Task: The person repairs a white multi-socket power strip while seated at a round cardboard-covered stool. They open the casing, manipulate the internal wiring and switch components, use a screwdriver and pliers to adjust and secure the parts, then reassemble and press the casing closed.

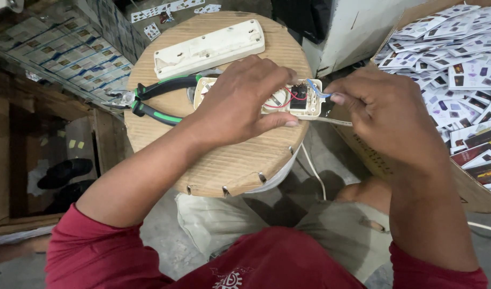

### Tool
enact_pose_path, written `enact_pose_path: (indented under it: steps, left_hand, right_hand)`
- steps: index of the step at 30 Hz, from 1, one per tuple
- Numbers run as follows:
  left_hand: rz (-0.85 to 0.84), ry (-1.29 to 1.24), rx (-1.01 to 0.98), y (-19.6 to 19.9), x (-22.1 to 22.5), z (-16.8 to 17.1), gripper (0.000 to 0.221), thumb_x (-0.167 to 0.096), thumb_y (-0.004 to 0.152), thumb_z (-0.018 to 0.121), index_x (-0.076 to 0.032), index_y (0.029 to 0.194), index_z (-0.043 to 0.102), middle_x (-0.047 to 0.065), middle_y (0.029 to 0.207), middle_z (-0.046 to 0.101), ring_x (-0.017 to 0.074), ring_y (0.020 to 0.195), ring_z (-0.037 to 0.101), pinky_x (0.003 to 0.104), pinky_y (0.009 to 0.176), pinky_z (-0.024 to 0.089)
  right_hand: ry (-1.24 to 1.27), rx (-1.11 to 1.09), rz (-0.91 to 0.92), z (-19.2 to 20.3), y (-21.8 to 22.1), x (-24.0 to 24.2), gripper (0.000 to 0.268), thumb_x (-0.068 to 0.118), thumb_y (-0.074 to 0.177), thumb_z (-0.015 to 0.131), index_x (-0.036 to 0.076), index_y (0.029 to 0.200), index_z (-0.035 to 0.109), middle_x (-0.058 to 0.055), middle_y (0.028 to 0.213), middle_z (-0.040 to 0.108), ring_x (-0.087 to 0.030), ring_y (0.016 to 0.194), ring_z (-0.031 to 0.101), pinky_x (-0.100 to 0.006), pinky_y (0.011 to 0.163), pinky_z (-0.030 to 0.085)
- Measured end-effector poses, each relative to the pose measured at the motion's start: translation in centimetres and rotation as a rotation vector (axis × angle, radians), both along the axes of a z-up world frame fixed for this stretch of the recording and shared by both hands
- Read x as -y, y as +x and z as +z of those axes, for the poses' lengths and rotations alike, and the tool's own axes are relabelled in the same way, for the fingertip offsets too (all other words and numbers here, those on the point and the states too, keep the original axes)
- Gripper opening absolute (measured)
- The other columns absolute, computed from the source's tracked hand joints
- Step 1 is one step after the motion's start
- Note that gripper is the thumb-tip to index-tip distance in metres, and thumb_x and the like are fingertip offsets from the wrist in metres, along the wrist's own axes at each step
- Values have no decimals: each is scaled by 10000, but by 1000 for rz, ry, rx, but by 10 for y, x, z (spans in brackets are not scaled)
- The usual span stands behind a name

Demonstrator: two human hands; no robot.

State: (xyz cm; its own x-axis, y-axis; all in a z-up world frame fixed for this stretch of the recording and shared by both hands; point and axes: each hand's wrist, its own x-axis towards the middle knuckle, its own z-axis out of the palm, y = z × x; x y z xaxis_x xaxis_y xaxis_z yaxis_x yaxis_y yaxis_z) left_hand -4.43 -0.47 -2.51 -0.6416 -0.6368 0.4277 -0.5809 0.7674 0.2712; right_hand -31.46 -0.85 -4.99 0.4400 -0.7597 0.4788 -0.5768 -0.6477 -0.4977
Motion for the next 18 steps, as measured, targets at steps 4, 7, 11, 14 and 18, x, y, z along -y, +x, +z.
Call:
enact_pose_path:
  steps: [4,7,11,14,18]
  left_hand:
    - [11,4,21,-1,0,4,564,-447,902,822,-74,1273,620,139,1118,642,360,1089,604,486,962,456]
    - [0,9,21,0,0,3,558,-457,900,815,-83,1266,623,132,1099,638,357,1076,604,483,953,457]
    - [-3,12,26,1,2,2,555,-481,918,794,-80,1261,626,134,1061,633,358,1045,601,489,934,456]
    - [-6,16,30,1,2,1,548,-485,922,784,-79,1254,625,139,1048,632,362,1039,599,494,921,455]
    - [-3,15,27,2,4,-4,546,-493,916,779,-87,1241,615,134,1046,637,367,1044,598,501,921,454]
  right_hand:
    - [-6,-26,4,-1,-1,2,137,55,970,725,51,1101,762,-124,959,729,-286,805,671,-380,693,508]
    - [4,-36,-4,1,2,0,135,53,967,728,58,1096,768,-131,932,716,-289,788,667,-382,686,499]
    - [80,-17,-68,4,7,-4,131,57,952,744,59,1080,772,-141,878,691,-284,725,648,-382,659,482]
    - [110,-4,-103,6,10,-7,121,60,946,756,51,1066,769,-144,850,677,-282,691,632,-385,642,469]
    - [94,-16,-100,7,11,-4,127,55,933,755,48,1059,765,-135,852,683,-280,699,639,-384,642,468]
